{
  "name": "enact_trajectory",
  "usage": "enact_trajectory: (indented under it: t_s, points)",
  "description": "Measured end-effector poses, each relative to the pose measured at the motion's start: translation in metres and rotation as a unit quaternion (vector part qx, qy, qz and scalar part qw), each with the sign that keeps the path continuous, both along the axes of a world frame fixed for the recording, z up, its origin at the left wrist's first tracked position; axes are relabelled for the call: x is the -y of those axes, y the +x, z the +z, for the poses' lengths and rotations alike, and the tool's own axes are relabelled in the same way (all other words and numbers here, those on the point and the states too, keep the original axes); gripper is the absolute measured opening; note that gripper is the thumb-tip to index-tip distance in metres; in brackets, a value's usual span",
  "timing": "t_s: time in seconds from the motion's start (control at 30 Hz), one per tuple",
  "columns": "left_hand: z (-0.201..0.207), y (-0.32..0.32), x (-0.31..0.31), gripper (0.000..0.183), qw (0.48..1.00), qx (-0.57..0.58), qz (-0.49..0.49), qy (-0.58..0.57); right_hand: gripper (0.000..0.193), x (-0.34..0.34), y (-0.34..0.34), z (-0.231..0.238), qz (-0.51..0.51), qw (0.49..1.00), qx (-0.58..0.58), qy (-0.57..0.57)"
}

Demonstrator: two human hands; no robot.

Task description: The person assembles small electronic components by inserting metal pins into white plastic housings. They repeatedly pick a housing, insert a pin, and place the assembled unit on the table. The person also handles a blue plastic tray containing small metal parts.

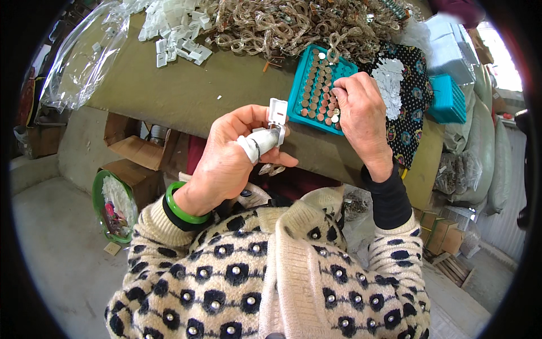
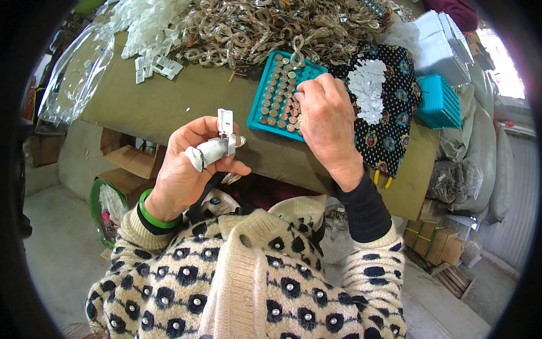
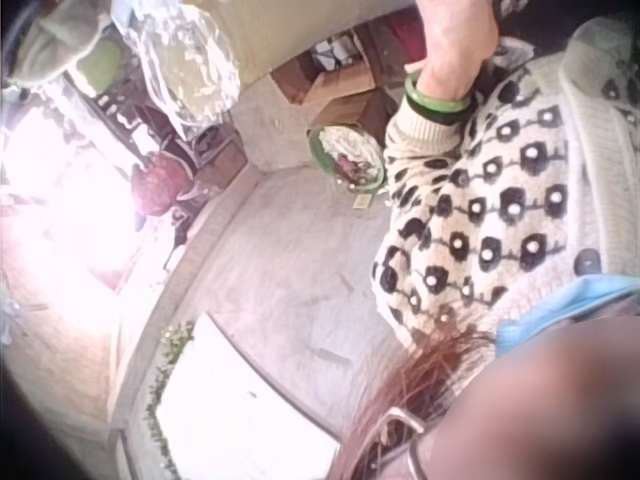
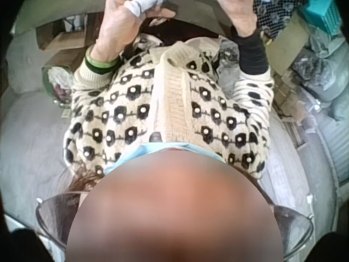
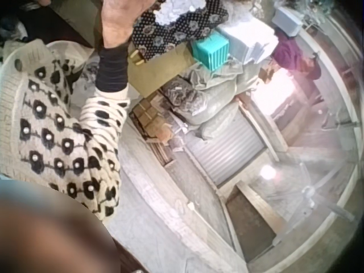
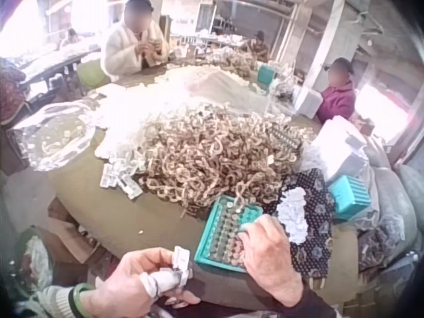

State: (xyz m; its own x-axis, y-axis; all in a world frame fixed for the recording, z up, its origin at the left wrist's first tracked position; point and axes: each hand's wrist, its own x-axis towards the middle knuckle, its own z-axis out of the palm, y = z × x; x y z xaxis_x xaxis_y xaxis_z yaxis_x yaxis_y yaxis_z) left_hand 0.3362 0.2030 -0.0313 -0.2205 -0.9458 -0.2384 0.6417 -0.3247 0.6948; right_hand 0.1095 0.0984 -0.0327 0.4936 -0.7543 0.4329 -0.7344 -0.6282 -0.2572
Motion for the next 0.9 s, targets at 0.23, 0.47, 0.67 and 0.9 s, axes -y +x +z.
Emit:
enact_trajectory:
  t_s: [0.23,0.47,0.67,0.9]
  points:
    - [0.000,-0.008,0.011,0.011,0.997,0.003,0.070,-0.034,0.008,0.007,-0.007,0.006,0.032,0.997,0.021,0.066]
    - [-0.016,-0.012,0.018,0.015,0.993,0.053,0.081,-0.070,0.009,0.008,-0.011,0.009,0.048,0.994,0.025,0.091]
    - [-0.018,-0.006,0.015,0.026,0.998,-0.032,0.057,-0.018,0.008,0.004,-0.017,0.016,0.031,0.991,0.078,0.105]
    - [-0.013,-0.005,0.016,0.032,1.000,-0.030,0.008,-0.005,0.012,-0.003,-0.016,0.018,0.067,0.990,0.033,0.118]
